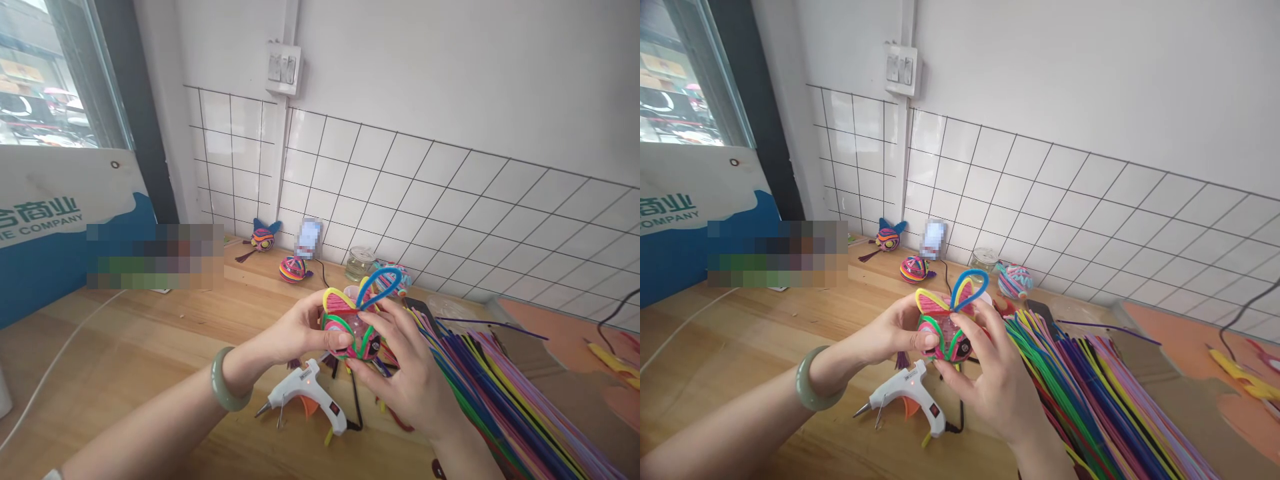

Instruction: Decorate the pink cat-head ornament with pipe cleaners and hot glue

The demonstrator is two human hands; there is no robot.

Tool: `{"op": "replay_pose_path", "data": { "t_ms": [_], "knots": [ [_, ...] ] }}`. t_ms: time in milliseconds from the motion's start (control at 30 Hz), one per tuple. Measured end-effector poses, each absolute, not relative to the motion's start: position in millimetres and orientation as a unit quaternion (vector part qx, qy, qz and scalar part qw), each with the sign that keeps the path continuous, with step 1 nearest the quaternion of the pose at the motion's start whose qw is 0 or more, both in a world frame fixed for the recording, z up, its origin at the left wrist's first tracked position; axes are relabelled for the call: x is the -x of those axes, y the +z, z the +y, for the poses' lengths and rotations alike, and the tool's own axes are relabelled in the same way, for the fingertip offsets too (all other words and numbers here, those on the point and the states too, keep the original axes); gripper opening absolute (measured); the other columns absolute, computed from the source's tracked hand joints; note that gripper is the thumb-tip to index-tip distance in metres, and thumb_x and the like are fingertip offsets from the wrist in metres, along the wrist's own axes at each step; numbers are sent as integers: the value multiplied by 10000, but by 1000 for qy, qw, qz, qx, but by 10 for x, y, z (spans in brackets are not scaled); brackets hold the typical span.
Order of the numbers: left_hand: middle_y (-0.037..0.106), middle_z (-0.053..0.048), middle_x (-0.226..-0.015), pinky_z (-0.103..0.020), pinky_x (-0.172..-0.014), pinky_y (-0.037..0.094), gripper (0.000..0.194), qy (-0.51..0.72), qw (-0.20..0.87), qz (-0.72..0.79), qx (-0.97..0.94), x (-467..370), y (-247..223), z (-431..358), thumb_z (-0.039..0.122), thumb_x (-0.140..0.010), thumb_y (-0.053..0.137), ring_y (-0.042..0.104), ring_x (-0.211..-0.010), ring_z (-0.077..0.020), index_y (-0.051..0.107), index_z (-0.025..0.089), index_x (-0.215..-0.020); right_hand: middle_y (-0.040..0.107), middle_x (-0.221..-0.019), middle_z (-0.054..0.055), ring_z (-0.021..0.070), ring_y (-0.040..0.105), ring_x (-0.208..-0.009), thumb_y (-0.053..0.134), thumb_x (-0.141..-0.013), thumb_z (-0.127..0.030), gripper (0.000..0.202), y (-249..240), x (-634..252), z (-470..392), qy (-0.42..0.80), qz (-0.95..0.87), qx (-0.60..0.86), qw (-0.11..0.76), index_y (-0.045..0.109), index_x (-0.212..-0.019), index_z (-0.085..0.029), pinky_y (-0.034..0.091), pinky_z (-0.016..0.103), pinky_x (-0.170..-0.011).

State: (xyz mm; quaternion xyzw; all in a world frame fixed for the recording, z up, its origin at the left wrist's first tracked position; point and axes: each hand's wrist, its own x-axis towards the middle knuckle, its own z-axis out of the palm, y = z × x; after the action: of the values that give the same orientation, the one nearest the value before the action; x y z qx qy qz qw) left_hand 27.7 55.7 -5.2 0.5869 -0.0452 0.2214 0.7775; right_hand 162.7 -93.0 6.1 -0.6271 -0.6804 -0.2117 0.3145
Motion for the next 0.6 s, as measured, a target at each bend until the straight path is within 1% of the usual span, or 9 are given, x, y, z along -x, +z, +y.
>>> {"op": "replay_pose_path", "data": {
  "t_ms": [167,400,600],
  "knots": [
    [666,-52,-975,-279,-780,478,381,222,779,-42,-584,-276,-48,551,264,-717,783,614,-898,-183,633,180,-1057,485,-1305,156,292,546,-1202,618,-849,-363,411,74,-1614,-930,-220,-684,621,313,520,-1217,-208,525,446,-953],
    [656,-41,-926,-265,-757,481,340,226,774,-40,-590,-271,-37,546,274,-732,771,606,-838,-158,633,176,-1026,472,-1326,156,292,522,-1231,614,-857,-365,420,83,-1615,-934,-212,-686,623,311,506,-1234,-213,508,461,-978],
    [658,-49,-953,-271,-718,488,406,210,788,-30,-578,-265,-31,541,295,-716,782,611,-824,-168,623,187,-1074,461,-1330,154,295,531,-1221,596,-873,-359,426,84,-1608,-934,-205,-684,627,310,478,-1261,-229,518,475,-963]
  ]
}}
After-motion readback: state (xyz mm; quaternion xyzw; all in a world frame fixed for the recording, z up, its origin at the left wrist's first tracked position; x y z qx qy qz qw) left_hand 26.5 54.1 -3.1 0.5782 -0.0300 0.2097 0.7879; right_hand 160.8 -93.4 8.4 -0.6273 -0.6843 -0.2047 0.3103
